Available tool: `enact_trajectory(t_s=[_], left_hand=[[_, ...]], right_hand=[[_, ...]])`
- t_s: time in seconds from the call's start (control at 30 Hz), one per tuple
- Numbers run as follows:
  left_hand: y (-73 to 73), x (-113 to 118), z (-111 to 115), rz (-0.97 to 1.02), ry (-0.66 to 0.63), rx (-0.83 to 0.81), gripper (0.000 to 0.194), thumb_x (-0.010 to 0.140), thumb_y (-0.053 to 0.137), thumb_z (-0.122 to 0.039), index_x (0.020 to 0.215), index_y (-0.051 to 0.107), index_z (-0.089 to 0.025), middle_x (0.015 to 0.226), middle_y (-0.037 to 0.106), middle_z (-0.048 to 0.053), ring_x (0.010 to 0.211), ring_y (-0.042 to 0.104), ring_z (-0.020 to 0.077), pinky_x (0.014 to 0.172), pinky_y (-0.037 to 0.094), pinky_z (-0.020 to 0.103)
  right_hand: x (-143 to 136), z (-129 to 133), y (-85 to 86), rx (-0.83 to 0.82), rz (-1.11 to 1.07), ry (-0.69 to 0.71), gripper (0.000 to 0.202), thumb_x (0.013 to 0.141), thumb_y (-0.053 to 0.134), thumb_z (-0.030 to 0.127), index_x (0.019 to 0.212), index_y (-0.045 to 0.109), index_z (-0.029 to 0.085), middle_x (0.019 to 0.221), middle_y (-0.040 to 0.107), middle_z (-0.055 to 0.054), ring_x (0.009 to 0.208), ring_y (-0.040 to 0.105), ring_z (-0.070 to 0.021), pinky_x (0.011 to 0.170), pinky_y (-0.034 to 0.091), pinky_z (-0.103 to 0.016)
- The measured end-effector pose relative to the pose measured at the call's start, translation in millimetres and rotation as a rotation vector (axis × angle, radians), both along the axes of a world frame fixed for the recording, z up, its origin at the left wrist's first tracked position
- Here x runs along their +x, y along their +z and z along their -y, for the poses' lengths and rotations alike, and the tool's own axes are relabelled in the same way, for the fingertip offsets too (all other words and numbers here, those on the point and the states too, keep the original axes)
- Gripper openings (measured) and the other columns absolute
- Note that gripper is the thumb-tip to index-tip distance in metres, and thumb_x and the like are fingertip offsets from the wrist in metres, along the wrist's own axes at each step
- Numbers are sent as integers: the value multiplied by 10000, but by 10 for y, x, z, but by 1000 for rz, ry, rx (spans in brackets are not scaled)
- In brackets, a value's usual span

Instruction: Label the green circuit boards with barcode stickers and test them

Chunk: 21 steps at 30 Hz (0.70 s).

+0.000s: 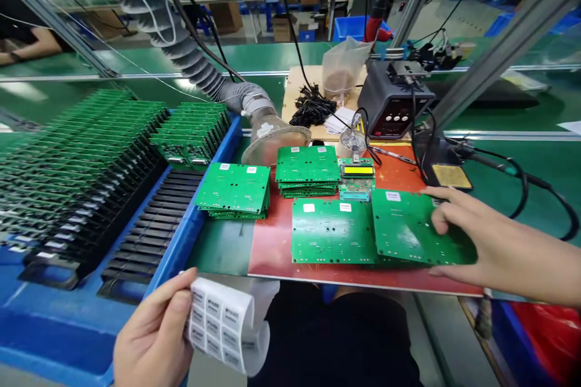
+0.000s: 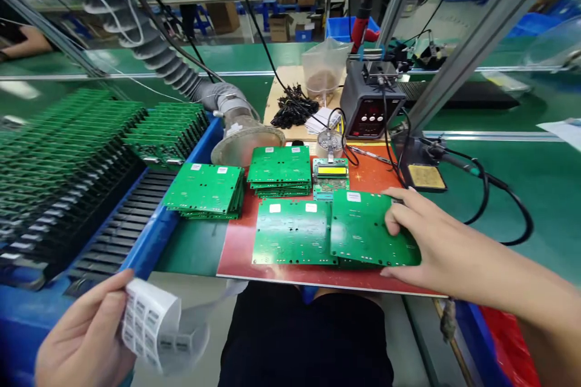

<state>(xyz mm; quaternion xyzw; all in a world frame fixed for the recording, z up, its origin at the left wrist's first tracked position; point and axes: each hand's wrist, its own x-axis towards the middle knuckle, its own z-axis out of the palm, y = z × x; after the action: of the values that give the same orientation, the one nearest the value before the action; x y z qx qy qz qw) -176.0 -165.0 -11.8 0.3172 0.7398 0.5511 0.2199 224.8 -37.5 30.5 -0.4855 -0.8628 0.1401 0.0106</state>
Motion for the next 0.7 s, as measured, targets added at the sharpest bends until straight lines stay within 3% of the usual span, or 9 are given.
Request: enact_trajectory(t_s=[0.1, 0.2, 0.3, 0.37, 0.43, 0.5, 0.53, 0.63, 0.7], left_hand=[[47, 27, 63, 241, -188, 29, 461, 510, 857, -337, 930, 735, -194, 815, 744, 48, 573, 662, 164, 496, 554, 201], [58, 101, 125, 225, -347, 106, 531, 464, 879, -183, 973, 733, -225, 835, 743, 36, 598, 674, 172, 527, 566, 213], [46, 138, 214, 224, -529, 219, 592, 610, 828, -214, 1159, 637, -326, 710, 723, -2, 545, 644, 141, 508, 536, 216], [35, 117, 267, 252, -712, 274, 574, 735, 745, -289, 1267, 538, -355, 603, 695, -12, 508, 618, 136, 514, 512, 234], [39, 77, 302, 247, -898, 261, 385, 793, 687, -314, 1169, 613, -345, 565, 690, 8, 523, 619, 150, 533, 490, 251], [72, 44, 319, 229, -1044, 217, 119, 823, 644, -325, 925, 704, -312, 560, 690, 37, 541, 628, 160, 542, 471, 258], [97, 35, 326, 221, -1105, 199, 118, 843, 609, -353, 822, 707, -290, 550, 682, 50, 540, 630, 164, 545, 466, 263], [170, 37, 370, 196, -1222, 177, 398, 907, 428, -480, 706, 677, -243, 506, 646, 72, 504, 629, 161, 545, 463, 261], [172, 49, 426, 169, -1192, 138, 435, 910, 404, -500, 709, 682, -232, 517, 647, 72, 518, 634, 160, 565, 469, 258]], right_hand=[[-524, -32, 39, 42, -73, 108, 464, 639, 711, 523, 887, 443, 236, 1308, 405, -163, 1250, 399, -362, 909, 448, -462], [-994, -65, -56, 61, -73, 228, 475, 593, 754, 472, 848, 446, 216, 1201, 460, -157, 1254, 359, -369, 945, 408, -471], [-1195, -83, -105, 82, -20, 241, 438, 551, 776, 395, 777, 454, 201, 990, 498, -114, 1041, 478, -334, 847, 444, -441], [-1285, -77, -48, 99, -19, 241, 400, 556, 761, 364, 782, 478, 193, 940, 489, -102, 948, 490, -303, 789, 455, -416], [-1473, -42, 48, 103, -44, 266, 404, 575, 737, 388, 844, 517, 183, 972, 496, -118, 937, 489, -299, 787, 454, -418], [-1804, 42, 114, 76, -57, 313, 467, 603, 702, 471, 927, 545, 173, 988, 515, -134, 933, 497, -306, 790, 453, -432], [-2007, 102, 115, 55, -48, 342, 502, 615, 679, 518, 952, 553, 168, 969, 530, -138, 920, 506, -311, 782, 455, -437], [-2606, 290, -37, 62, 58, 401, 537, 617, 664, 531, 984, 572, 151, 929, 573, -157, 885, 543, -329, 766, 459, -453], [-2879, 366, -232, 117, 139, 413, 553, 594, 700, 479, 1013, 583, 138, 988, 594, -195, 936, 554, -364, 804, 450, -479]])
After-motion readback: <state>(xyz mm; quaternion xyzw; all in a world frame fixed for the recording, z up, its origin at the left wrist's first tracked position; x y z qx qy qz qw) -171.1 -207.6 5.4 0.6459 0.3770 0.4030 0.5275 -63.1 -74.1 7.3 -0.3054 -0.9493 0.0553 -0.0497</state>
